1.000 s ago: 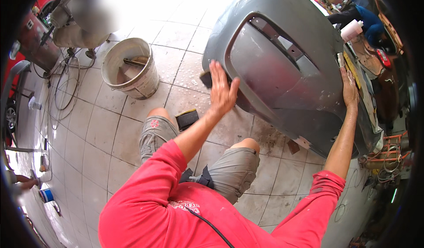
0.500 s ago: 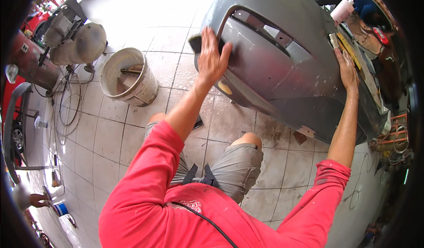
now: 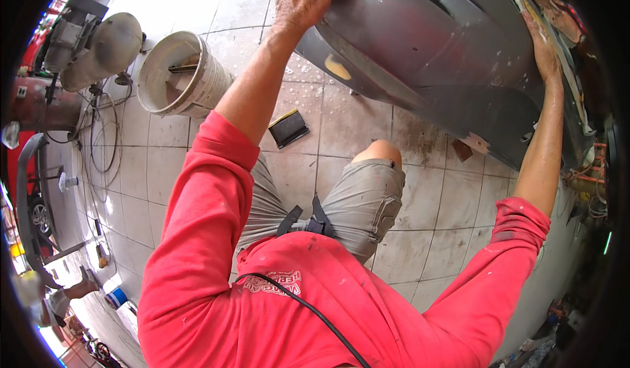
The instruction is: The person kneels on the floor and uses a sanding block to smooth the surface of a detached car bumper. They repeatedly dip the sanding block into a bucket of water and continue sanding different areas of the bumper.
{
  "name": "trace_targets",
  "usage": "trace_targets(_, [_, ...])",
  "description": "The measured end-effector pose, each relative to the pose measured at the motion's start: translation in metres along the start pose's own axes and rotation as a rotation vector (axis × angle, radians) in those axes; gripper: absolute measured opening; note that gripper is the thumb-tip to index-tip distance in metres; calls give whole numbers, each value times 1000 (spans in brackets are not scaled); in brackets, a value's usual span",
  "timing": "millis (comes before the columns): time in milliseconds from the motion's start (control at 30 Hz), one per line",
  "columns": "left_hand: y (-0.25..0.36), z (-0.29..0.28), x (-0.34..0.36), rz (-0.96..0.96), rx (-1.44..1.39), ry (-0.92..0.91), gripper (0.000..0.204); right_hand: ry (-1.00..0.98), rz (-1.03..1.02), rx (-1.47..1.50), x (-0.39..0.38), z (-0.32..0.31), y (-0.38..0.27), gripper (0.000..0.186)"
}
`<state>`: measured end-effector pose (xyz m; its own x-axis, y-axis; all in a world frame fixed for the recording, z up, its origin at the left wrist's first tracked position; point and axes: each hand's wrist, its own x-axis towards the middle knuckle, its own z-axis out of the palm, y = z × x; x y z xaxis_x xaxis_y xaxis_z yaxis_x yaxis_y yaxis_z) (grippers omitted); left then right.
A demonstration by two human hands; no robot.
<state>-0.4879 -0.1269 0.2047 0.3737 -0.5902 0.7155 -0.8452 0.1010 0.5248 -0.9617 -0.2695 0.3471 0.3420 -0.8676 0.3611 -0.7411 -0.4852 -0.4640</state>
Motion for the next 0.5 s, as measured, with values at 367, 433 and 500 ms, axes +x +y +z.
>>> trace_targets(367, [-83, -27, -295, -767, -237, -1126, 52, 14, 0, -146, -4, -23, 43, 70])
trace_targets(433, [-101, -25, -324, -837, -114, -1326, 56, 7, -17, -101, -3, -10, 24, 62])
trace_targets(500, [-149, -14, -369, -596, 242, -1029, 47, 18, 24, -92, 0, -2, 0, 60])
